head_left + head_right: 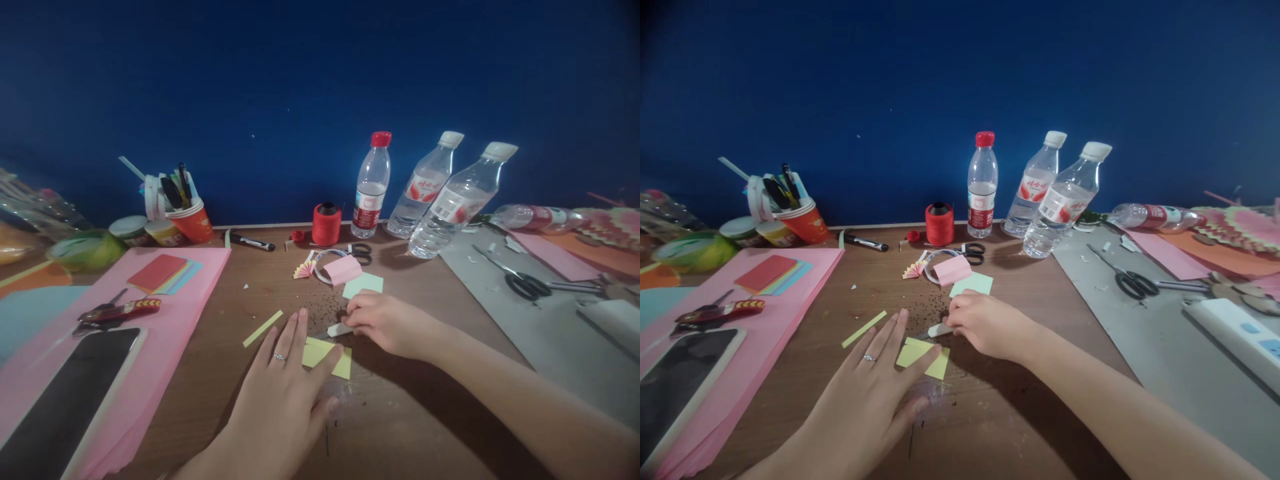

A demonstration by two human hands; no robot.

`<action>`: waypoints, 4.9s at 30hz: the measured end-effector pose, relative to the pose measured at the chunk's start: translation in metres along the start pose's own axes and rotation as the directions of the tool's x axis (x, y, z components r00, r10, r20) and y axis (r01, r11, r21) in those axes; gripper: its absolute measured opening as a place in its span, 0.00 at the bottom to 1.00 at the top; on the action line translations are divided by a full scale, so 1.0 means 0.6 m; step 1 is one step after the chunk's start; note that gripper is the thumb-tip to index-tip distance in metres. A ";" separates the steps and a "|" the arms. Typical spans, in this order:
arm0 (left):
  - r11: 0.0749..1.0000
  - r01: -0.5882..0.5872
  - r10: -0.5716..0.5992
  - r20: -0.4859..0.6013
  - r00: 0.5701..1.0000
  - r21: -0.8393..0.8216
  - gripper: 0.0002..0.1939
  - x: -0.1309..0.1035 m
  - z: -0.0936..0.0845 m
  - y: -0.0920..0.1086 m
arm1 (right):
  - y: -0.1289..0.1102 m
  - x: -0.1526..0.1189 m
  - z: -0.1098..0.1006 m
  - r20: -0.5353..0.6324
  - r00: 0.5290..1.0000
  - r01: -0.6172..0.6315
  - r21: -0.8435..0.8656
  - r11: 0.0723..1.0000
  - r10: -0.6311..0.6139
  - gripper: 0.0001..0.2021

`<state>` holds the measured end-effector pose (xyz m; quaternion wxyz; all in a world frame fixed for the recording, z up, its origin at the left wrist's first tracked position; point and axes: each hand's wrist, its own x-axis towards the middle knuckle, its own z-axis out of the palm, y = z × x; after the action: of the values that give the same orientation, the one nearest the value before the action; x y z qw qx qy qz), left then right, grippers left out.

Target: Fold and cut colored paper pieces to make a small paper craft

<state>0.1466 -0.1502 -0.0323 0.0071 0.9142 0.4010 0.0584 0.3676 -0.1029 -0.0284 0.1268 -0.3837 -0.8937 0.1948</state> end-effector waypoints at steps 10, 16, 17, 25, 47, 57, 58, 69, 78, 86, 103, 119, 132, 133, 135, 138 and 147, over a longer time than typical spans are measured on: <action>0.999 -0.033 0.033 0.007 0.999 0.020 0.26 0.003 -0.005 0.001 | -0.002 0.004 0.011 -0.080 0.997 0.013 -0.066 0.998 -0.019 0.08; 0.997 -0.070 0.070 0.005 0.998 -0.020 0.22 0.004 -0.011 0.005 | 0.011 -0.004 0.012 -0.378 0.925 -0.110 -0.182 0.977 0.034 0.10; 0.997 -0.070 0.070 0.012 0.997 -0.041 0.21 0.005 -0.012 0.005 | 0.017 -0.007 0.009 -0.416 0.908 -0.141 -0.195 0.971 0.048 0.10; 0.974 0.038 -0.037 0.008 0.999 -0.224 0.12 0.020 -0.014 -0.014 | 0.084 -0.037 -0.008 -0.595 0.759 -0.492 -0.257 0.831 0.265 0.08; 0.736 0.242 -0.295 0.022 0.955 -0.632 0.06 0.025 -0.005 -0.037 | 0.107 -0.034 0.012 -0.632 0.634 -0.714 -0.256 0.652 0.446 0.05; 0.759 0.182 -0.321 -0.117 0.940 -0.625 0.06 0.018 -0.009 -0.032 | 0.086 -0.035 0.012 -0.688 0.630 -0.668 -0.242 0.704 0.361 0.06; 0.748 0.193 -0.330 -0.103 0.938 -0.635 0.07 0.017 -0.008 -0.032 | 0.082 -0.035 0.011 -0.688 0.638 -0.651 -0.243 0.719 0.345 0.06; 0.740 0.172 -0.339 -0.141 0.930 -0.650 0.07 0.018 0.004 -0.036 | 0.028 0.041 0.021 -0.527 0.841 -0.302 -0.267 0.915 0.123 0.25; 0.665 0.166 -0.422 -0.183 0.888 -0.729 0.06 0.023 0.016 -0.049 | 0.047 0.071 0.028 -0.619 0.775 -0.288 -0.172 0.942 0.124 0.17; 0.677 0.167 -0.393 -0.160 0.905 -0.717 0.06 0.027 0.006 -0.056 | 0.088 0.035 -0.026 -0.930 0.289 -0.566 0.027 0.824 0.228 0.24; 0.780 0.135 -0.239 -0.092 0.967 -0.611 0.11 0.030 0.006 -0.073 | 0.050 0.087 0.023 -0.701 0.640 -0.254 0.194 0.948 0.315 0.11; 0.494 0.077 -0.472 -0.193 0.860 -0.866 0.12 0.034 0.003 -0.080 | 0.008 0.120 0.045 -0.462 0.691 0.145 0.842 0.520 0.556 0.16; 0.283 0.025 -0.507 -0.127 0.852 -0.959 0.08 0.034 -0.009 -0.079 | -0.012 0.120 0.055 -0.360 0.778 0.071 0.865 0.497 0.515 0.13; 0.285 0.017 -0.506 -0.136 0.851 -0.958 0.08 0.034 -0.009 -0.079 | -0.011 0.120 0.056 -0.360 0.783 0.054 0.851 0.522 0.507 0.13; 0.297 0.009 -0.502 -0.148 0.852 -0.955 0.07 0.034 -0.008 -0.078 | -0.012 0.119 0.057 -0.374 0.792 0.023 0.808 0.589 0.483 0.15; 0.288 0.004 -0.517 -0.151 0.843 -0.958 0.07 0.034 -0.004 -0.075 | -0.022 0.116 0.054 -0.514 0.746 0.086 0.706 0.703 0.425 0.16; 0.287 -0.036 -0.504 -0.183 0.844 -0.957 0.05 0.030 0.002 -0.075 | -0.109 0.102 0.051 -0.614 0.788 0.205 0.325 0.923 0.041 0.14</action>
<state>0.1259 -0.1067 -0.0342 0.4481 0.6226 0.4152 0.4891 0.2734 -0.1067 -0.0221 0.4875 -0.3543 -0.7666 0.2217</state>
